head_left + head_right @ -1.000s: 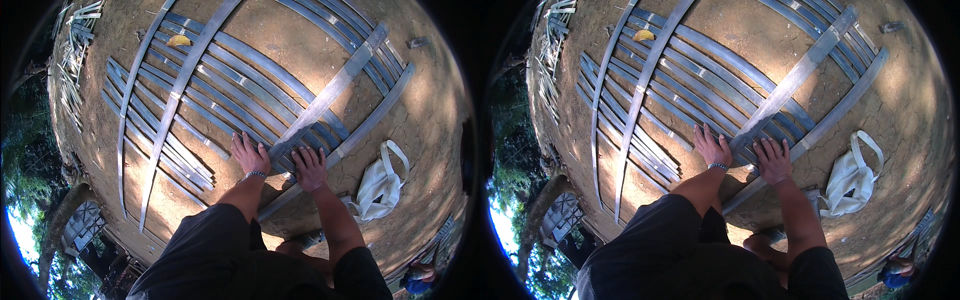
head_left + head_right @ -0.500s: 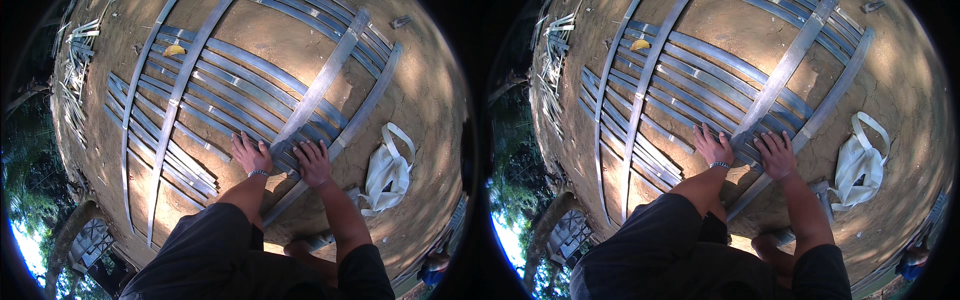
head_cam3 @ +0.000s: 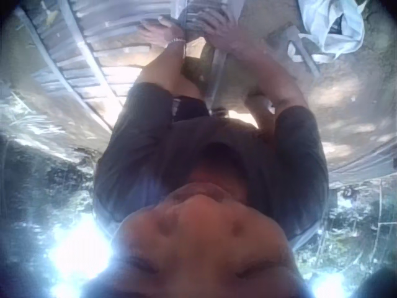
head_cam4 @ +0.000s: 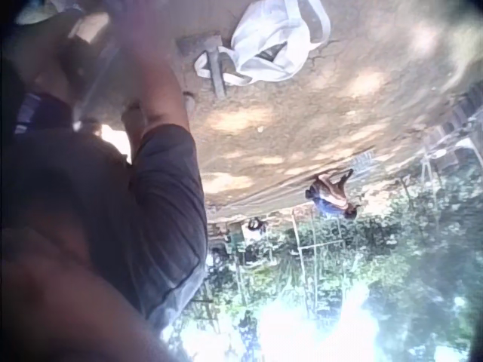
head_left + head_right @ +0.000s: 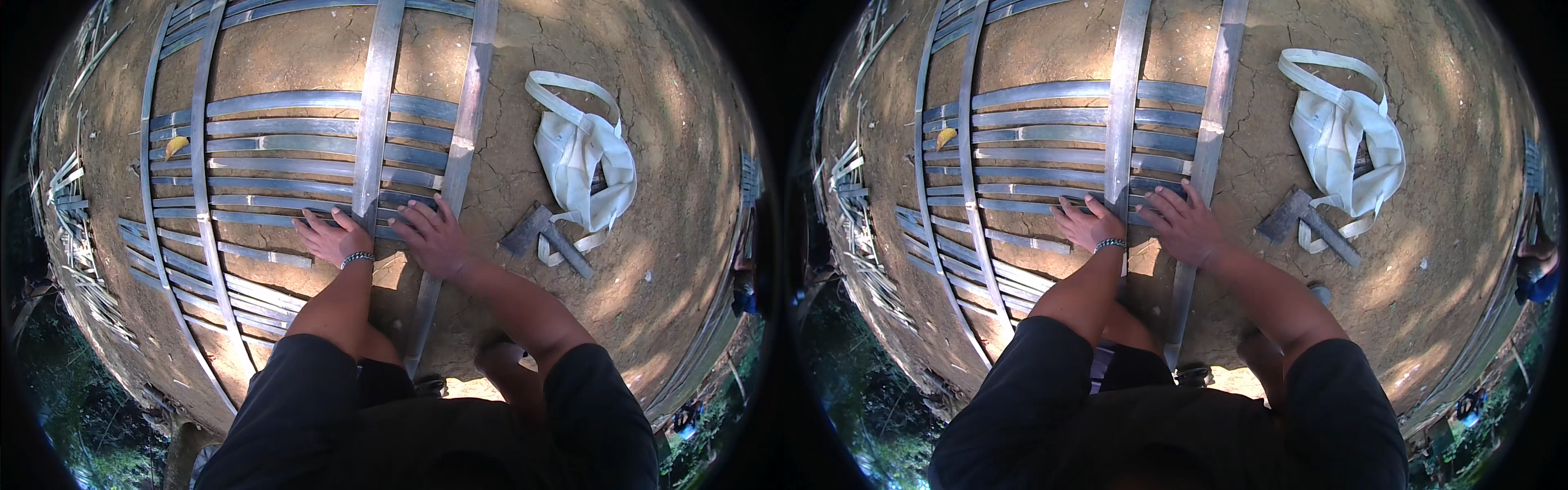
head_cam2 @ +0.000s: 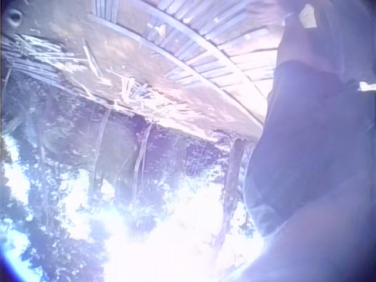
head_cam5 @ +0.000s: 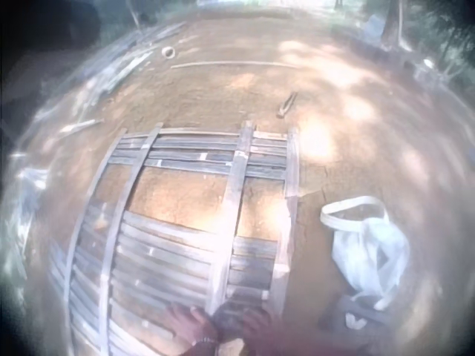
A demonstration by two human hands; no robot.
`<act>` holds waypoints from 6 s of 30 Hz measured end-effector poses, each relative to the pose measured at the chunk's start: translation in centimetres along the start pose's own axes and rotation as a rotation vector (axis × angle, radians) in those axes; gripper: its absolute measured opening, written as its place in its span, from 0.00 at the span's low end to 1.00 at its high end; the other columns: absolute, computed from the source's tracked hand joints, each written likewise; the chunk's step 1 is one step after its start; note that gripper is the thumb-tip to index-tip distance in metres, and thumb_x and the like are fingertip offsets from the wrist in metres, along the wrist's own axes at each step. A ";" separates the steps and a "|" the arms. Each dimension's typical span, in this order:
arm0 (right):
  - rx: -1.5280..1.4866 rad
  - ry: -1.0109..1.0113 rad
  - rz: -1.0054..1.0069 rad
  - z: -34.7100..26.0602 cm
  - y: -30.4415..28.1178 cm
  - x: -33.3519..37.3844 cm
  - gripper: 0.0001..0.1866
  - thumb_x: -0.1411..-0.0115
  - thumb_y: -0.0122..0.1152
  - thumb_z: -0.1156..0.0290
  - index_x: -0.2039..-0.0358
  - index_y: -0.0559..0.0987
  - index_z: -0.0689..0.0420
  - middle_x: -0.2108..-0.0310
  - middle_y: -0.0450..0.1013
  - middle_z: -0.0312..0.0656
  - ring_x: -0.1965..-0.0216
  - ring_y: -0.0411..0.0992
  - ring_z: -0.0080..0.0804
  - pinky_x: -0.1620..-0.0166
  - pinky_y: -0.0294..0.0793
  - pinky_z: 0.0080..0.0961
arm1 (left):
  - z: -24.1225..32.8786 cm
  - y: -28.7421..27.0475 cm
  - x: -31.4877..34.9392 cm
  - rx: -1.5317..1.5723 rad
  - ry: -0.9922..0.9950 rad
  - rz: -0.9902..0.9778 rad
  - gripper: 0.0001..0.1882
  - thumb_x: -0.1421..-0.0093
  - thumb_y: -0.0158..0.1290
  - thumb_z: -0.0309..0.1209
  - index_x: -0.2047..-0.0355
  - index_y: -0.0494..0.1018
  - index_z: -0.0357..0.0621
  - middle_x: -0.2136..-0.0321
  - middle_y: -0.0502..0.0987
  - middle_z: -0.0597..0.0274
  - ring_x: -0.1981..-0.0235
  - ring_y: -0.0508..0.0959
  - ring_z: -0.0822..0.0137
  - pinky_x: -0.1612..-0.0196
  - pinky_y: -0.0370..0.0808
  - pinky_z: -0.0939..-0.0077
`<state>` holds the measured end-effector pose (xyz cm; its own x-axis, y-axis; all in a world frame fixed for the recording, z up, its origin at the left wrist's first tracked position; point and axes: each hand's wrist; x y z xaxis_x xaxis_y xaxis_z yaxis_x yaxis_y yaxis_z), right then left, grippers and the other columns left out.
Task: The person constructs a bamboo panel on the ground by weaving and aligning bamboo strips and securing them using a hammer and small nails.
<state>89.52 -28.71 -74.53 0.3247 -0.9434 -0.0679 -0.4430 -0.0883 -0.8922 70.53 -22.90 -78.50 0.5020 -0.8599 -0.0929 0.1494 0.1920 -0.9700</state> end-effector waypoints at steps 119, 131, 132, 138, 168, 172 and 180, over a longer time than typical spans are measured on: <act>0.147 0.880 0.309 -4.1 5.8 7.1 0.35 0.41 0.64 0.42 0.44 0.72 0.57 0.39 0.63 0.54 0.35 0.54 0.56 0.32 0.42 0.61 | -0.4 -0.7 -0.7 0.213 -0.167 -0.182 0.54 0.36 0.55 0.55 0.27 0.44 0.24 0.26 0.48 0.33 0.23 0.43 0.43 0.22 0.40 0.55; 0.075 0.894 0.259 -4.3 5.4 7.1 0.38 0.41 0.62 0.37 0.43 0.72 0.57 0.38 0.62 0.54 0.34 0.53 0.58 0.32 0.41 0.63 | -0.5 -0.8 -0.7 0.198 -0.134 -0.116 0.54 0.36 0.56 0.54 0.29 0.47 0.21 0.27 0.50 0.31 0.23 0.44 0.41 0.23 0.42 0.54; 0.067 0.904 0.244 -4.3 5.2 7.2 0.39 0.41 0.62 0.37 0.42 0.72 0.56 0.38 0.62 0.54 0.33 0.53 0.57 0.32 0.41 0.63 | -0.4 -0.7 -0.5 0.196 -0.131 -0.103 0.54 0.36 0.56 0.54 0.29 0.48 0.21 0.27 0.51 0.30 0.23 0.45 0.41 0.23 0.44 0.54; 0.080 0.931 0.210 -4.3 5.5 7.1 0.39 0.40 0.62 0.37 0.42 0.71 0.56 0.38 0.61 0.53 0.32 0.51 0.56 0.31 0.40 0.62 | -0.3 -0.4 -0.7 0.182 -0.142 -0.116 0.53 0.35 0.55 0.54 0.29 0.48 0.21 0.27 0.51 0.31 0.23 0.44 0.40 0.23 0.43 0.54; 0.117 0.866 0.352 -4.3 5.5 6.9 0.32 0.43 0.66 0.42 0.48 0.74 0.52 0.41 0.67 0.43 0.36 0.60 0.50 0.33 0.48 0.61 | -0.4 -2.0 -0.8 0.263 -0.200 -0.207 0.58 0.37 0.56 0.58 0.27 0.43 0.25 0.24 0.44 0.39 0.22 0.40 0.50 0.22 0.37 0.57; 0.128 0.874 0.375 -3.8 6.0 6.9 0.32 0.44 0.66 0.42 0.49 0.75 0.52 0.44 0.69 0.42 0.36 0.62 0.49 0.35 0.51 0.63 | -0.4 -1.5 -0.7 0.264 -0.189 -0.172 0.58 0.38 0.57 0.58 0.27 0.44 0.25 0.24 0.46 0.39 0.22 0.41 0.49 0.22 0.39 0.56; 0.150 0.813 0.421 -3.7 6.2 7.0 0.31 0.43 0.64 0.41 0.50 0.74 0.52 0.43 0.69 0.44 0.36 0.62 0.53 0.36 0.50 0.64 | -0.3 -1.5 -0.7 0.274 -0.191 -0.184 0.60 0.41 0.57 0.63 0.25 0.45 0.32 0.24 0.41 0.35 0.22 0.38 0.46 0.23 0.38 0.51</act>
<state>85.92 -37.09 -78.91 -0.5492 -0.8277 -0.1158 -0.2606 0.3012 -0.9172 69.70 -22.79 -77.02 0.5917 -0.7929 0.1456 0.4608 0.1845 -0.8681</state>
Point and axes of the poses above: each hand's wrist, its own x-axis away from the middle knuckle, its own y-axis out of the palm, z = x × y
